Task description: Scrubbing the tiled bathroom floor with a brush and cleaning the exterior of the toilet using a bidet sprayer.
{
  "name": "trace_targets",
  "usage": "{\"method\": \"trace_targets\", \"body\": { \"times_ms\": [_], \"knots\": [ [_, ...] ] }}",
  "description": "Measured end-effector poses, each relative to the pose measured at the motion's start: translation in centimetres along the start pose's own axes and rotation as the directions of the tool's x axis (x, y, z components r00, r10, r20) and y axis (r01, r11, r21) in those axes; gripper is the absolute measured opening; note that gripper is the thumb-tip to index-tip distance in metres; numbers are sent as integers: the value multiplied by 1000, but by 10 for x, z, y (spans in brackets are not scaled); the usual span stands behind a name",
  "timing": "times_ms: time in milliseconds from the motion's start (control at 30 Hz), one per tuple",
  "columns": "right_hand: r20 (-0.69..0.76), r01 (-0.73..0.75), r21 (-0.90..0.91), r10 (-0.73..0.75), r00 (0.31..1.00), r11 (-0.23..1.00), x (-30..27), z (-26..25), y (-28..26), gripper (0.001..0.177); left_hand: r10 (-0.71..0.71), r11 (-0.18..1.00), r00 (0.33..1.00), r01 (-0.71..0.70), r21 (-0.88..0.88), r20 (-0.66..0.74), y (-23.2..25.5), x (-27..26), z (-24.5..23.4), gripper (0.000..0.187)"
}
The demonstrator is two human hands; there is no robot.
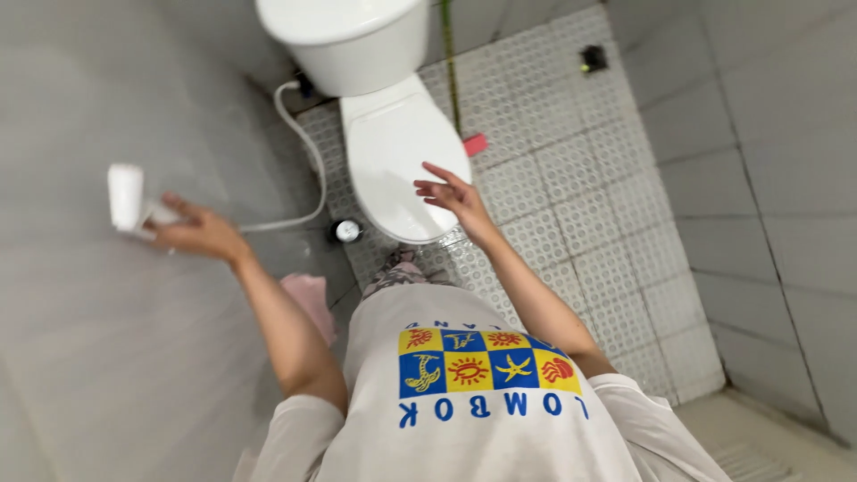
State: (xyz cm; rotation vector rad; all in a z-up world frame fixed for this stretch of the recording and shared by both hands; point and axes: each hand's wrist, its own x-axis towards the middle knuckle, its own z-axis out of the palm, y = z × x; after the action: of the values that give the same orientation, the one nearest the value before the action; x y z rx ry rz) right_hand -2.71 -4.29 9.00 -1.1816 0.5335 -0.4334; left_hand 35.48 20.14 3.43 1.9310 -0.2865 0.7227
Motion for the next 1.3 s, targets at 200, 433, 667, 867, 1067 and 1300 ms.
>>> {"method": "trace_targets", "body": {
  "times_ms": [200,433,667,867,1067,1300],
  "knots": [
    [-116,-16,46,21,993,999,-31,-24,5,47,131,942,980,-75,328,-153,-49,-18,11,55],
    [-254,-21,82,42,966,996,-75,-51,10,47,90,872,941,84,482,-327,-15,-86,48,77],
    [-394,-24,103,63,917,994,-104,-86,16,52,-156,961,956,90,261,247,91,-185,150,77],
    [-514,-31,159,109,851,987,-123,-136,23,51,188,974,830,-90,-207,525,219,-178,293,61],
    [-625,-97,199,202,754,975,-124,-211,21,48,366,923,541,-110,-368,757,298,-130,478,61],
    [-700,-203,228,305,645,952,-131,-290,9,46,24,923,701,259,-285,713,274,-87,666,113]
  ]
}}
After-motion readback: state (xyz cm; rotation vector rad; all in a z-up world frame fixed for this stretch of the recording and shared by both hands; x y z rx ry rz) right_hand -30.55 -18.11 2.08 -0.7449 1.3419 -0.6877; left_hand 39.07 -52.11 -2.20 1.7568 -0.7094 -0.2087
